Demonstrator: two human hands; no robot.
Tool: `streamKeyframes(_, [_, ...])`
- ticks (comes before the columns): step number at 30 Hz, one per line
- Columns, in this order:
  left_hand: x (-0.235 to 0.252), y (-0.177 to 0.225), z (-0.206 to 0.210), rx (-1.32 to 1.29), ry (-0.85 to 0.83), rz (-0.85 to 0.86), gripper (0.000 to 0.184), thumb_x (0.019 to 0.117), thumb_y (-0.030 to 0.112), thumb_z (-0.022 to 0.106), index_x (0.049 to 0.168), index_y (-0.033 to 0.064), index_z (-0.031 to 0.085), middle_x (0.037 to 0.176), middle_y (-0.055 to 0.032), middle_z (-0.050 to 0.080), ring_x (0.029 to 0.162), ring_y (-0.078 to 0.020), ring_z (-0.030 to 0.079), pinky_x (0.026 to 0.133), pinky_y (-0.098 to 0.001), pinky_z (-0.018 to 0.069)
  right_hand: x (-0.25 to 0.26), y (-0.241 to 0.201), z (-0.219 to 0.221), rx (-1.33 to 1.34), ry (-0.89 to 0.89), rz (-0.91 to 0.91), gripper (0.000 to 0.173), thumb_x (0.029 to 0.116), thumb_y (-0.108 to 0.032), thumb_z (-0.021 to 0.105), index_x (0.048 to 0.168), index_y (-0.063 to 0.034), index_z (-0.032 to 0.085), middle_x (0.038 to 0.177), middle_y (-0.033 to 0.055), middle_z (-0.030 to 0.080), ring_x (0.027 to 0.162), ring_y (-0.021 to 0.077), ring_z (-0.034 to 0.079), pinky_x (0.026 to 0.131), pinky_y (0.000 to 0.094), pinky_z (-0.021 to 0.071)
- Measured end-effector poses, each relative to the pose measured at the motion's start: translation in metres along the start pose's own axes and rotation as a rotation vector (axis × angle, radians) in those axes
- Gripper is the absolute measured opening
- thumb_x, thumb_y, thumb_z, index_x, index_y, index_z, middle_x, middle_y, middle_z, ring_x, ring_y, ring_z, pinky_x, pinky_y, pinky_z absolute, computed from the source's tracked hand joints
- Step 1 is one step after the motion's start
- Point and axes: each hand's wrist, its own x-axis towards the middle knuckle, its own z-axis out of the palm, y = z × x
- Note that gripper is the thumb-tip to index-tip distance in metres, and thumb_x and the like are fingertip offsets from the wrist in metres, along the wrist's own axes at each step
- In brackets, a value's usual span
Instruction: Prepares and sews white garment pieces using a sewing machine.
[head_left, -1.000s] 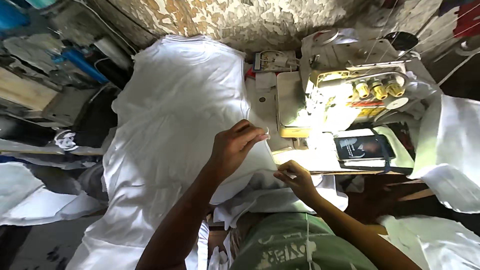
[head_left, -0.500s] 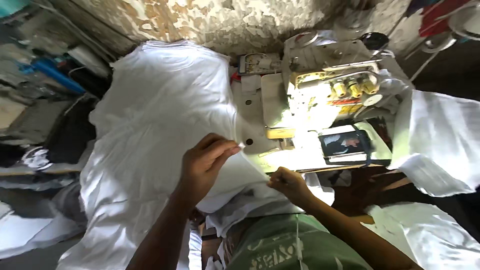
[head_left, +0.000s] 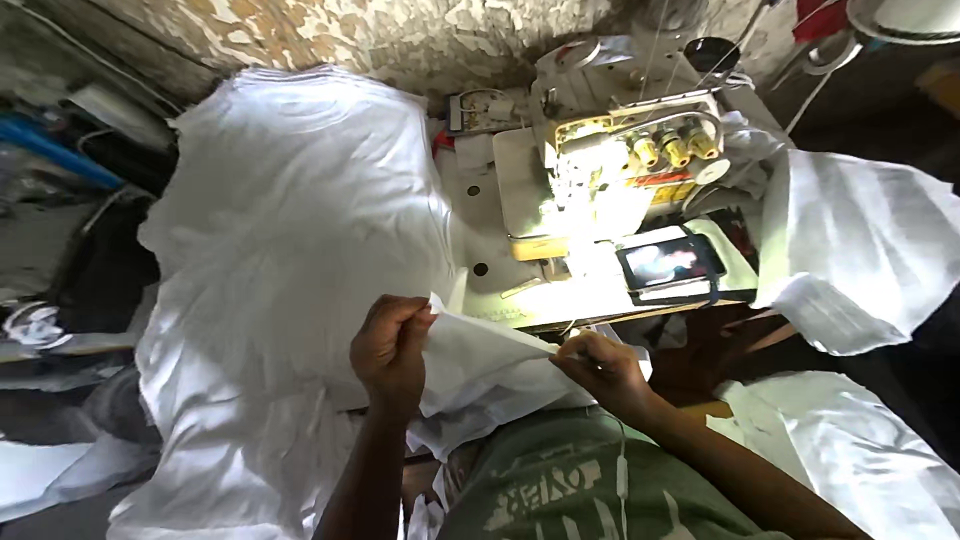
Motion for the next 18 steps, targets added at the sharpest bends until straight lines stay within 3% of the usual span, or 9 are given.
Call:
streamKeyframes(4, [-0.008,0.006,-0.001,0.052,0.050,0.036,0.015,0.1042,0.021,0.059,0.100,0.0097,0.068,0.095,0.0104,0.063,0.093,0.0082,0.058,0.084,-0.0110,0.0492,-0.002,0.000,0.001,-0.050,0.018,-0.053,0.018,0.0962,-0.013,0.065,0.092,0.0042,0.069,0.075,0.0103,0.065,0.062,0.0011,0.052,0.062,0.0101,0.0430])
streamKeyframes(14, [-0.033,0.034,-0.007,0.217,0.136,0.128,0.019,0.1079,0.023,0.051,0.100,0.0127,0.065,0.097,0.0097,0.059,0.091,0.0109,0.057,0.080,-0.0066,0.0472,-0.003,-0.008,0.001,-0.040,0.059,-0.031,0.020,0.0959,-0.012,0.065,0.091,0.0069,0.066,0.068,0.0070,0.060,0.059,-0.0031,0.046,0.060,0.0072,0.0388])
streamKeyframes(18, [-0.043,0.043,-0.012,0.231,0.139,0.124,0.019,0.1078,0.026,0.052,0.099,0.0149,0.065,0.097,0.0114,0.060,0.092,0.0113,0.057,0.080,-0.0064,0.0469,-0.004,-0.013,0.001,0.055,0.057,0.055,0.019,0.0950,-0.013,0.067,0.093,0.0060,0.066,0.067,-0.0010,0.054,0.060,-0.0098,0.042,0.059,0.0043,0.0361])
